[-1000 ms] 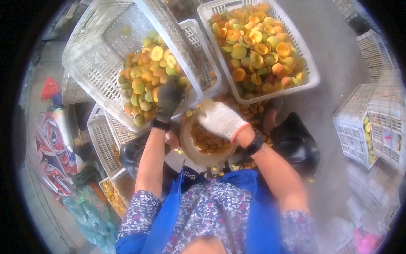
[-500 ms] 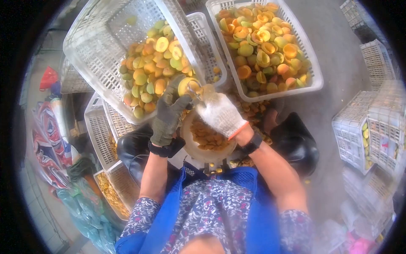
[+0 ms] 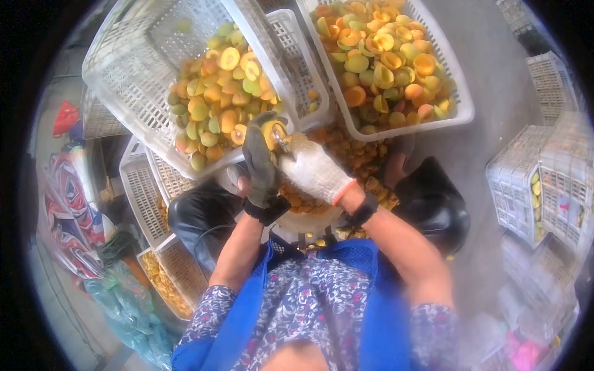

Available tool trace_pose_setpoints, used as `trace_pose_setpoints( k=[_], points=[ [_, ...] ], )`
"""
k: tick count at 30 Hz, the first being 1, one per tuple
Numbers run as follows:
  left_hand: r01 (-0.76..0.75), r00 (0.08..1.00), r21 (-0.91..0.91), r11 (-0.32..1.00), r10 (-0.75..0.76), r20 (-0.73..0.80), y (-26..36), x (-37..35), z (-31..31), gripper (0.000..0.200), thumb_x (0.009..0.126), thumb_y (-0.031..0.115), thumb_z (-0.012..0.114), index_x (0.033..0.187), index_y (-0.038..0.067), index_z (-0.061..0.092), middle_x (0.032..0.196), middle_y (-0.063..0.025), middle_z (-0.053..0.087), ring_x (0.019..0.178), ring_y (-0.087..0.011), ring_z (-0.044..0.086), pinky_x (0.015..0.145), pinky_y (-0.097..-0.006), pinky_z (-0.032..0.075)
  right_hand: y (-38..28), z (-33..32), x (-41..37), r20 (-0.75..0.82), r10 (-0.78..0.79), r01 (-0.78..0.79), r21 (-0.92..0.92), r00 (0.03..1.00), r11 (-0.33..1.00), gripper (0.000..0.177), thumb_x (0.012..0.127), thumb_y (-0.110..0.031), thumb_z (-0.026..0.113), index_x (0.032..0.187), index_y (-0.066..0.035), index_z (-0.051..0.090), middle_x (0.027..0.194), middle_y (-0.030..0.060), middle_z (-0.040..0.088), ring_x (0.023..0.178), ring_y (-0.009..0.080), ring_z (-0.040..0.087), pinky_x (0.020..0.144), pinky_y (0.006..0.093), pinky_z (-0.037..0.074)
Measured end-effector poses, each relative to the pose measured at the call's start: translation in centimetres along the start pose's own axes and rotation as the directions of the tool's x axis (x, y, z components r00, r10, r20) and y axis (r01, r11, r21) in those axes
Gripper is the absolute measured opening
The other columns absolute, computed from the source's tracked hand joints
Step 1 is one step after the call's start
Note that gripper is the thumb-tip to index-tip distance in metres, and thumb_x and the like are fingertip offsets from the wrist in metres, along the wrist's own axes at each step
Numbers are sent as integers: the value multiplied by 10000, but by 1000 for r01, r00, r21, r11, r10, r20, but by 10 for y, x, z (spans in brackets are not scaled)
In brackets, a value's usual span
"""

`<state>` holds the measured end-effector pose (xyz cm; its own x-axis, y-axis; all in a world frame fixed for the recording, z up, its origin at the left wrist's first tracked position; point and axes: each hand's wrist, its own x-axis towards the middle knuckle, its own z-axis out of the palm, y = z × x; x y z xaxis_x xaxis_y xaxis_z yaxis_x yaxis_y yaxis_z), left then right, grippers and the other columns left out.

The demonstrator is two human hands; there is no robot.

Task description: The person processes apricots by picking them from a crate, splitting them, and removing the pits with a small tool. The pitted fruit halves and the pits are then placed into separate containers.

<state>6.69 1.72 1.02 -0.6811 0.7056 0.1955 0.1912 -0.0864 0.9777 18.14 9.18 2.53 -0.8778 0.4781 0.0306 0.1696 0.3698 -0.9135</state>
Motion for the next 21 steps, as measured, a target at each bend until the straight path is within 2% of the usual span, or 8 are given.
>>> trace_pose_setpoints(
  k=[1,5,8,13,14,15,17,21],
  points=[
    [4,1000,2,1000,-4,2,0,-1,2,463,1019,317,274,1166,-43,525,1042,-131,594,986,-190,556,905,-317,431,0,1,1,-6,42,-41,132,999,990,222,847,-137,560,1010,13,556,897,231,596,869,441,567,738,446,468],
    [148,985,-136,980,-158,-69,4,-5,4,434,1014,321,341,1064,-37,582,1004,-112,625,926,-192,585,853,-312,459,7,-1,2,9,-14,12,167,1000,986,252,858,-183,540,1015,13,559,883,226,602,831,418,585,723,431,475],
    [194,979,-214,957,-202,-14,-2,-8,1,474,1021,358,325,1064,-35,586,978,-107,630,891,-180,597,827,-303,476,-9,-20,3,287,200,-261,191,937,946,306,838,-247,555,990,18,551,730,154,588,618,256,579,613,387,482],
    [152,984,-79,985,-143,106,8,-5,-10,500,1020,401,344,1071,-34,587,979,-123,631,871,-183,610,818,-308,498,-16,-22,2,381,328,-437,248,865,864,297,854,-255,569,966,20,558,671,105,575,535,183,548,529,344,468],
    [387,921,-361,849,-375,106,9,-4,-12,494,1013,411,370,1061,-30,587,979,-126,631,875,-186,615,813,-309,507,-18,-20,1,382,354,-473,283,854,834,291,862,-256,573,960,18,564,659,94,574,512,171,543,504,333,463],
    [547,801,-601,583,-573,174,9,-3,-14,488,1005,420,396,1051,-26,588,980,-128,631,879,-188,619,808,-311,515,-21,-20,2,384,353,-473,285,853,834,291,862,-256,573,960,18,564,659,94,574,512,171,543,504,333,463],
    [520,812,-602,606,-569,128,11,-6,-12,475,1000,418,415,1033,-21,591,959,-127,635,865,-191,627,789,-311,526,-29,-21,5,369,312,-398,186,876,898,316,865,-245,562,1044,9,620,845,151,654,725,214,629,673,346,491],
    [536,813,-548,642,-567,130,12,-2,-15,441,994,402,440,985,-9,599,882,-110,642,795,-195,640,731,-312,544,-27,-14,3,374,358,-453,206,856,867,295,859,-246,573,999,8,628,808,147,652,710,210,628,659,350,489]
  ],
)
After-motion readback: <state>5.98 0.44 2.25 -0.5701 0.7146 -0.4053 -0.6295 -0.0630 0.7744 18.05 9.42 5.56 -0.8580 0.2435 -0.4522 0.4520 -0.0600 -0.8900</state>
